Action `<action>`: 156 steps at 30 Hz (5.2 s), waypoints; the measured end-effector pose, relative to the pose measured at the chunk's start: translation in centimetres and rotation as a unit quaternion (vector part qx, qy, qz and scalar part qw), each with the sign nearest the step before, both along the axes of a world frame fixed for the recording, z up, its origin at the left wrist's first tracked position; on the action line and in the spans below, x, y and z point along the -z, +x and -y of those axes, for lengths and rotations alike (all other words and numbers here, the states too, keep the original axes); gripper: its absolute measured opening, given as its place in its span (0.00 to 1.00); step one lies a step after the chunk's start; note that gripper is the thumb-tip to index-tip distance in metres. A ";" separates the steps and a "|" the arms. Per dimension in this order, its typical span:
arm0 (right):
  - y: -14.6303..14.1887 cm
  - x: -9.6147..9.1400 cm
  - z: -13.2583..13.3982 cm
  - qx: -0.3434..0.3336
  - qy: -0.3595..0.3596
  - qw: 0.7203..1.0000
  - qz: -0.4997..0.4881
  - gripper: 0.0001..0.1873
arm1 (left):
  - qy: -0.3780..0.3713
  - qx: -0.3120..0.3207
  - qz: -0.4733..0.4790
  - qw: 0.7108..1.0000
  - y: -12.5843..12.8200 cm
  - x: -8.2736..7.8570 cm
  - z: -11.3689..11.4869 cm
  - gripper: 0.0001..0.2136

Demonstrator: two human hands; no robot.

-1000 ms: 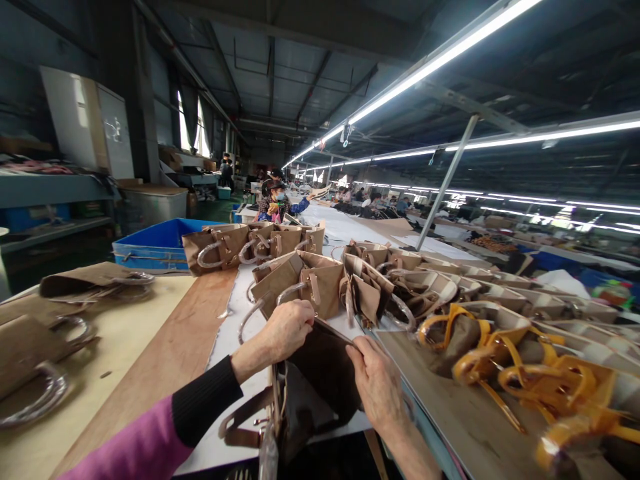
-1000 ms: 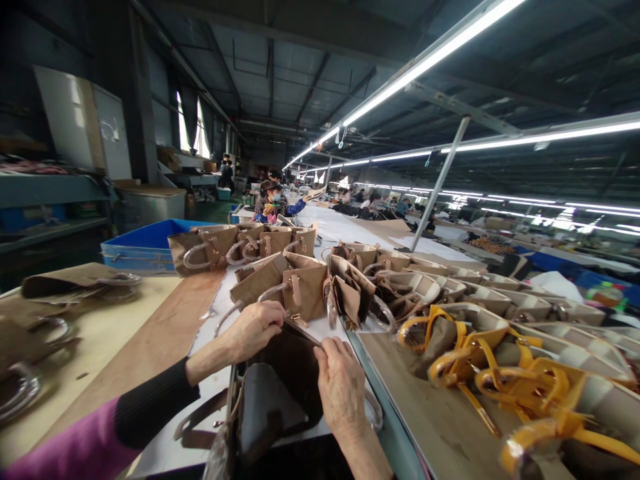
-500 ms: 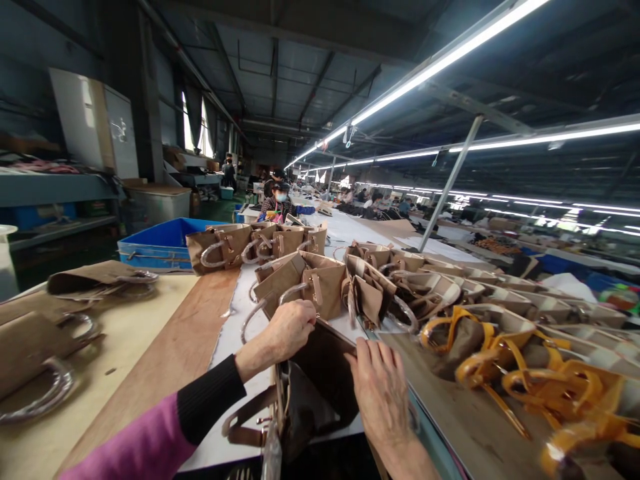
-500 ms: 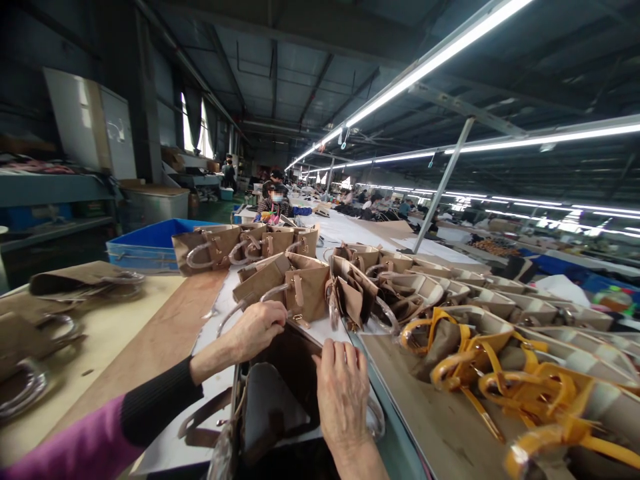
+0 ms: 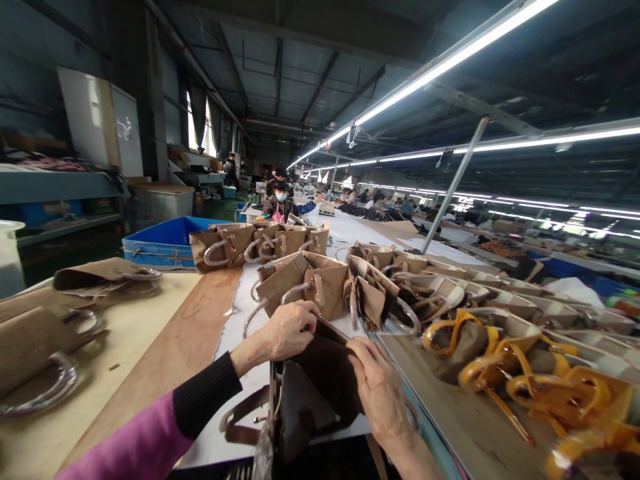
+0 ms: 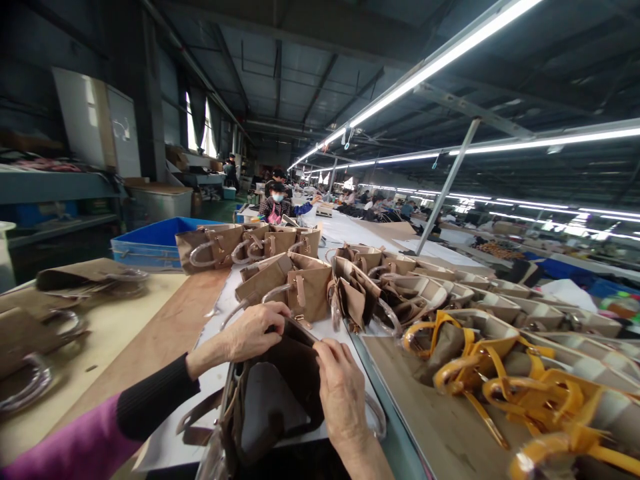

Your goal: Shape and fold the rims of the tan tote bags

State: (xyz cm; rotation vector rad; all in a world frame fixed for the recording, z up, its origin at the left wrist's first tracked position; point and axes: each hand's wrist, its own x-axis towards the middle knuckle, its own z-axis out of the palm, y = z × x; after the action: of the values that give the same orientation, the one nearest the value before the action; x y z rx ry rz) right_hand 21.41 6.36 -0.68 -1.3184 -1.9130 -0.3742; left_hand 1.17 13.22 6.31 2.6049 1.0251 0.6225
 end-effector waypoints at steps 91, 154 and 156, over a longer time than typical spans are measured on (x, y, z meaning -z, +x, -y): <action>-0.2 -0.2 0.1 0.008 -0.040 0.985 -0.169 0.10 | 0.015 -0.128 0.043 0.991 1.3 1.3 -0.9 0.06; -1.0 -1.6 -0.5 0.135 -0.070 0.981 0.124 0.11 | 0.044 -0.071 0.073 0.994 1.3 2.9 -1.8 0.11; -1.4 -1.9 -0.6 0.154 -0.071 0.975 0.146 0.09 | 0.046 -0.074 0.073 0.994 1.4 3.0 -1.8 0.11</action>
State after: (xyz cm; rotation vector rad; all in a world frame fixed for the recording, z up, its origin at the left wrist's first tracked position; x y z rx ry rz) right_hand 20.03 6.99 1.23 -1.7445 -2.0017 -0.6253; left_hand 2.61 15.05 3.34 2.5316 1.1764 0.9007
